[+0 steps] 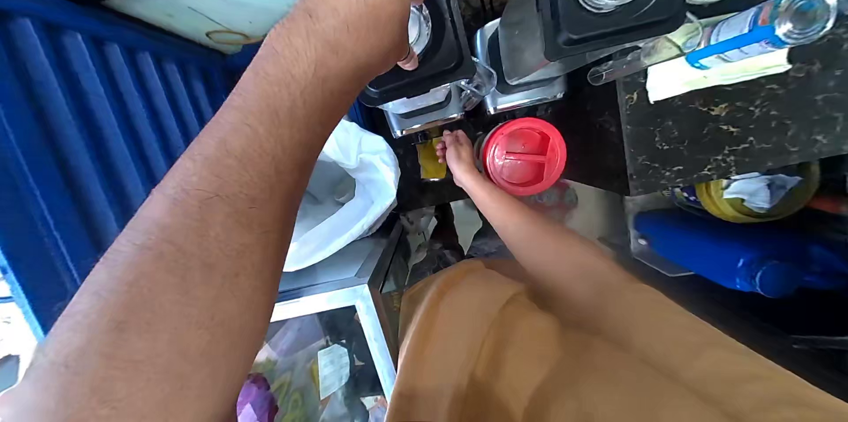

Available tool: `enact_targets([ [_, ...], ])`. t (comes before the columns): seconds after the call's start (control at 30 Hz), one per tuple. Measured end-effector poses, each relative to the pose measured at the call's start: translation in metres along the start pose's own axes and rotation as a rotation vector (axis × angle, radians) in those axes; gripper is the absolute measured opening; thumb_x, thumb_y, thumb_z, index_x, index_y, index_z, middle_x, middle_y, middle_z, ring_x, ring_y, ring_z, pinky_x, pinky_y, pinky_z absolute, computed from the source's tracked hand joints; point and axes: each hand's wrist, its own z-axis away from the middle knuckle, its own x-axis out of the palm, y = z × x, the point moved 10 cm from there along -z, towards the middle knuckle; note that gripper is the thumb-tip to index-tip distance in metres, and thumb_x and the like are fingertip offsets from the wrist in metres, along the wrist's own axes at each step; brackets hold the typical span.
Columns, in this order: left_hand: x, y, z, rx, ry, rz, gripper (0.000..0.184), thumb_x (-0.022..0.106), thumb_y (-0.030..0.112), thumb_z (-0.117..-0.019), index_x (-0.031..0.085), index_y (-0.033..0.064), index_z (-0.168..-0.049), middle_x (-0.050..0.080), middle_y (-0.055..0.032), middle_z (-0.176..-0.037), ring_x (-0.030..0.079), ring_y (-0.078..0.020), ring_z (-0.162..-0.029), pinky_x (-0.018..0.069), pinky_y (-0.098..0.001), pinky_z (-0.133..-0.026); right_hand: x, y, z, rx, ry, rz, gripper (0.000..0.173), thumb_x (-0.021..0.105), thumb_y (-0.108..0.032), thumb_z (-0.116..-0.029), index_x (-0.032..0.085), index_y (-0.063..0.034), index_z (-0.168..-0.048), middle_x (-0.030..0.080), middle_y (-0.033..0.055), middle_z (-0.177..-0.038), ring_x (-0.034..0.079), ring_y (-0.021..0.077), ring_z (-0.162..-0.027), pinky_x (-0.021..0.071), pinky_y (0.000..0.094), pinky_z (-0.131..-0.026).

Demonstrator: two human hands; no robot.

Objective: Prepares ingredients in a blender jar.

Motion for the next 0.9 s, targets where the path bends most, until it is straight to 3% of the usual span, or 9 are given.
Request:
enact_targets([
  [0.07,0.002,0.001,0.003,-0.008,-0.012,-0.006,0.056,0.083,0.018,-0.0849,0.064,0.0133,-0.138,0.063,-0.0193,-0.133,0.058,-0.0404,-0.125,0.0438,-0.064,-0.102,-0.001,0.004,-0.002,-0.016,-0.002,-0.032,0.036,0.041,-0.032,-0.1113,0.054,-0.0016,-0.126,0.066,0.0106,-0.096,0.066,0.0174,-0.076,0.0577,0.0343,-0.066],
  [0.3,0.007,0.001,-0.003,0.018,-0.013,0.014,0.051,0.083,0.017,-0.0855,0.066,0.0116,-0.133,0.064,-0.0193,-0.131,0.057,-0.0401,-0.124,0.0415,-0.0651,-0.1,-0.002,-0.005,-0.006,-0.044,0.029,-0.047,0.031,0.04,-0.026,-0.1113,0.059,-0.0014,-0.114,0.064,0.0059,-0.086,0.063,0.0119,-0.067,0.0552,0.0278,-0.059],
  [0.47,0.005,0.002,0.003,-0.041,-0.014,0.089,0.044,0.082,0.012,-0.0856,0.068,0.0082,-0.127,0.066,-0.0203,-0.119,0.061,-0.0377,-0.114,0.0447,-0.0603,-0.093,-0.001,-0.004,-0.005,-0.031,0.054,-0.055,0.032,0.039,-0.026,-0.1113,0.06,-0.0015,-0.112,0.064,0.0051,-0.084,0.062,0.011,-0.066,0.0546,0.0269,-0.058],
  [0.57,0.005,0.0,0.004,-0.045,0.014,0.108,0.032,0.083,0.01,-0.0838,0.071,0.0068,-0.113,0.068,-0.0179,-0.106,0.064,-0.0335,-0.1,0.0474,-0.0558,-0.084,-0.001,-0.002,-0.007,-0.046,0.058,-0.062,0.032,0.039,-0.027,-0.1118,0.06,-0.0025,-0.109,0.064,0.0044,-0.083,0.062,0.0107,-0.064,0.0538,0.0262,-0.057],
  [0.7,0.009,-0.003,0.005,-0.074,-0.006,0.125,0.029,0.082,0.011,-0.0846,0.072,0.008,-0.111,0.068,-0.0163,-0.1,0.064,-0.0301,-0.093,0.0476,-0.0519,-0.08,-0.004,0.01,-0.009,-0.122,0.012,-0.022,0.036,0.039,-0.029,-0.1122,0.058,-0.0013,-0.124,0.066,0.0079,-0.091,0.064,0.0137,-0.07,0.0566,0.03,-0.061],
  [0.8,0.006,-0.005,0.006,-0.095,0.005,0.105,0.026,0.082,0.015,-0.0852,0.071,0.0042,-0.106,0.067,-0.0179,-0.097,0.064,-0.0323,-0.092,0.0471,-0.0539,-0.08,-0.003,-0.002,-0.007,-0.133,0.045,-0.034,0.034,0.039,-0.027,-0.1121,0.061,-0.0004,-0.11,0.064,0.0052,-0.083,0.061,0.0108,-0.062,0.0548,0.0273,-0.057],
  [0.9,0.009,-0.009,0.008,-0.119,0.014,0.102,0.026,0.083,0.02,-0.0855,0.069,-0.0001,-0.094,0.065,-0.0174,-0.09,0.062,-0.0311,-0.087,0.0468,-0.0531,-0.076,-0.002,-0.004,-0.005,-0.103,0.05,-0.035,0.034,0.039,-0.027,-0.1118,0.06,-0.001,-0.107,0.062,0.0044,-0.081,0.059,0.0103,-0.06,0.0531,0.027,-0.055],
])
